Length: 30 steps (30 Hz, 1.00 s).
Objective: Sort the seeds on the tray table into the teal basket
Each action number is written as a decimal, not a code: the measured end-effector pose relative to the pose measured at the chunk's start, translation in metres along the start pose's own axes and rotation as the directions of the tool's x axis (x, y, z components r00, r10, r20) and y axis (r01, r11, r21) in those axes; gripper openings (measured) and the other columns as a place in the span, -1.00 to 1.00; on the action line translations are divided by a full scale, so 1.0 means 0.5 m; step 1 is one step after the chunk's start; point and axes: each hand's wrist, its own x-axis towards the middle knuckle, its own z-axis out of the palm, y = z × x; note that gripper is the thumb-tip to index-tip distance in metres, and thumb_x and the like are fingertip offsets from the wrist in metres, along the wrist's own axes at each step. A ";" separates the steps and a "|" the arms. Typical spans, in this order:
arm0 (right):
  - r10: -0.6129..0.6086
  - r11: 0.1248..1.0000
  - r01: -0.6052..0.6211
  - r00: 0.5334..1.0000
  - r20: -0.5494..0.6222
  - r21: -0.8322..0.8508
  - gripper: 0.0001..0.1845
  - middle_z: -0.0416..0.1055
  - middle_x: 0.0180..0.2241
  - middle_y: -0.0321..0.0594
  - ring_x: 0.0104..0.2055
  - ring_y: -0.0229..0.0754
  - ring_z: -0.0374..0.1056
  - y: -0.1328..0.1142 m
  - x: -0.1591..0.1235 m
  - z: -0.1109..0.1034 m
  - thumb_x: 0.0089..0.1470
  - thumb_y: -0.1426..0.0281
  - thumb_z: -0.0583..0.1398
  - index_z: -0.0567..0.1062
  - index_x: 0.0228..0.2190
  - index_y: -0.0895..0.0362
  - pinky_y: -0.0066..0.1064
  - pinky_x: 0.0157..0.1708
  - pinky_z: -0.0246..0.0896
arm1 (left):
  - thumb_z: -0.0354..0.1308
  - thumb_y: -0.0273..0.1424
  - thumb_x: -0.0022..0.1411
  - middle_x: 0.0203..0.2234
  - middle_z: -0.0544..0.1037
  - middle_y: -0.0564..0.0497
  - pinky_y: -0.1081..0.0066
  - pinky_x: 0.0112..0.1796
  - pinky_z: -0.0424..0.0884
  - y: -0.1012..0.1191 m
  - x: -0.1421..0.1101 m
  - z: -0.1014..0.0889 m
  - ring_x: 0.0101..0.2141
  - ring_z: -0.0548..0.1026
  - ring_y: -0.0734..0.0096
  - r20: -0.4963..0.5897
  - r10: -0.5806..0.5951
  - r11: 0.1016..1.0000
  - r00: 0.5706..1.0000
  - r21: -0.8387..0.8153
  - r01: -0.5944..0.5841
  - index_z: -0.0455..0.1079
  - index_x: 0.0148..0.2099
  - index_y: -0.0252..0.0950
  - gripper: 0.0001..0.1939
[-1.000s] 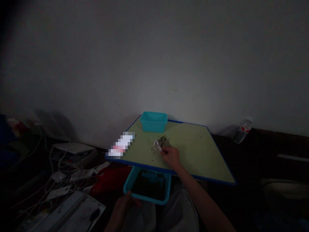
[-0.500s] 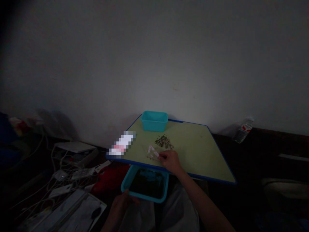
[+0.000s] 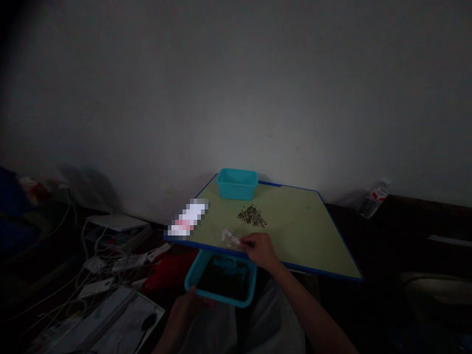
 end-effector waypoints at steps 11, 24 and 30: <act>-0.014 0.999 0.013 1.000 0.013 0.051 -0.88 0.59 -0.44 -0.24 -0.43 -0.20 0.46 0.013 0.000 0.004 0.04 0.41 0.29 0.68 -0.38 0.06 -0.43 -0.41 0.28 | -0.02 0.22 0.09 -0.63 0.64 -0.14 0.20 -0.25 0.48 -0.043 0.023 -0.014 -0.48 0.58 0.05 0.056 -0.076 0.993 0.995 -0.090 0.081 0.62 -0.56 -0.30 -0.28; 0.035 0.962 -0.125 0.939 -0.342 -0.244 -0.75 0.63 -0.34 -0.16 -0.39 -0.10 0.52 0.140 -0.066 -0.159 0.11 0.24 0.21 0.67 -0.35 0.05 -0.31 -0.37 0.39 | 0.09 0.11 0.10 -0.58 0.69 -0.21 0.14 -0.26 0.53 -0.070 0.043 -0.006 -0.43 0.66 -0.05 0.042 -0.209 0.932 0.977 -0.295 0.212 0.60 -0.61 -0.30 -0.39; 0.008 0.879 -0.180 0.932 -0.363 -0.441 -0.74 0.63 -0.30 -0.16 -0.33 -0.09 0.53 0.184 -0.120 -0.209 0.14 0.25 0.18 0.67 -0.32 0.05 -0.30 -0.29 0.40 | 0.18 0.12 0.03 -0.60 0.68 -0.24 0.25 -0.37 0.53 -0.033 0.031 0.006 -0.41 0.66 -0.03 0.014 -0.277 0.931 0.961 -0.243 0.272 0.63 -0.56 -0.38 -0.39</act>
